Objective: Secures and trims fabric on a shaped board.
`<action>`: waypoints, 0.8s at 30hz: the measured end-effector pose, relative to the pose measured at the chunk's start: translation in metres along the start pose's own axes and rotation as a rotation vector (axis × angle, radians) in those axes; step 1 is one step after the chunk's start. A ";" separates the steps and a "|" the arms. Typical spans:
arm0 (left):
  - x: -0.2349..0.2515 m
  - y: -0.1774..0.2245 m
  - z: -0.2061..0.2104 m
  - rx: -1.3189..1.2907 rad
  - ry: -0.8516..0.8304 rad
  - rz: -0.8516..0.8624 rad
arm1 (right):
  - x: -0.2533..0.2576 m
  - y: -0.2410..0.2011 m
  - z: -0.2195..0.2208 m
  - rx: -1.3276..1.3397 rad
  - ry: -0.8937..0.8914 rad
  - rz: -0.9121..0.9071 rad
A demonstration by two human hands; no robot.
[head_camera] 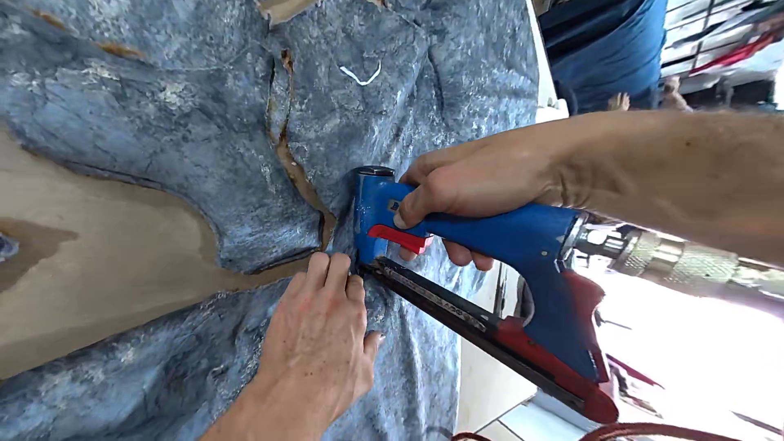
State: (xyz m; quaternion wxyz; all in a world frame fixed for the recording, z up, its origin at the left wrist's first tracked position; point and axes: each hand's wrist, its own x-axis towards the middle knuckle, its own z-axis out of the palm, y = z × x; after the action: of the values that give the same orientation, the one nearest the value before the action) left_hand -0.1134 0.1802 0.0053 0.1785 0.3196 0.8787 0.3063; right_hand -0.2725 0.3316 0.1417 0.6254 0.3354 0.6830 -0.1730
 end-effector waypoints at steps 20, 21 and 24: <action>-0.004 -0.012 -0.012 0.065 0.022 0.021 | 0.004 -0.003 -0.005 0.028 -0.067 0.013; -0.004 -0.012 -0.013 0.069 0.021 0.023 | 0.000 -0.008 -0.003 0.020 -0.058 0.018; -0.004 -0.013 -0.015 0.060 0.002 0.025 | 0.007 0.002 -0.026 0.030 -0.248 -0.035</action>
State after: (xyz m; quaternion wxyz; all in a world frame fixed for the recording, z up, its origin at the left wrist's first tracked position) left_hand -0.1238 0.1630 0.0085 0.1640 0.3355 0.8836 0.2825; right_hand -0.2896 0.3518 0.1393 0.6968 0.3088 0.6034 -0.2345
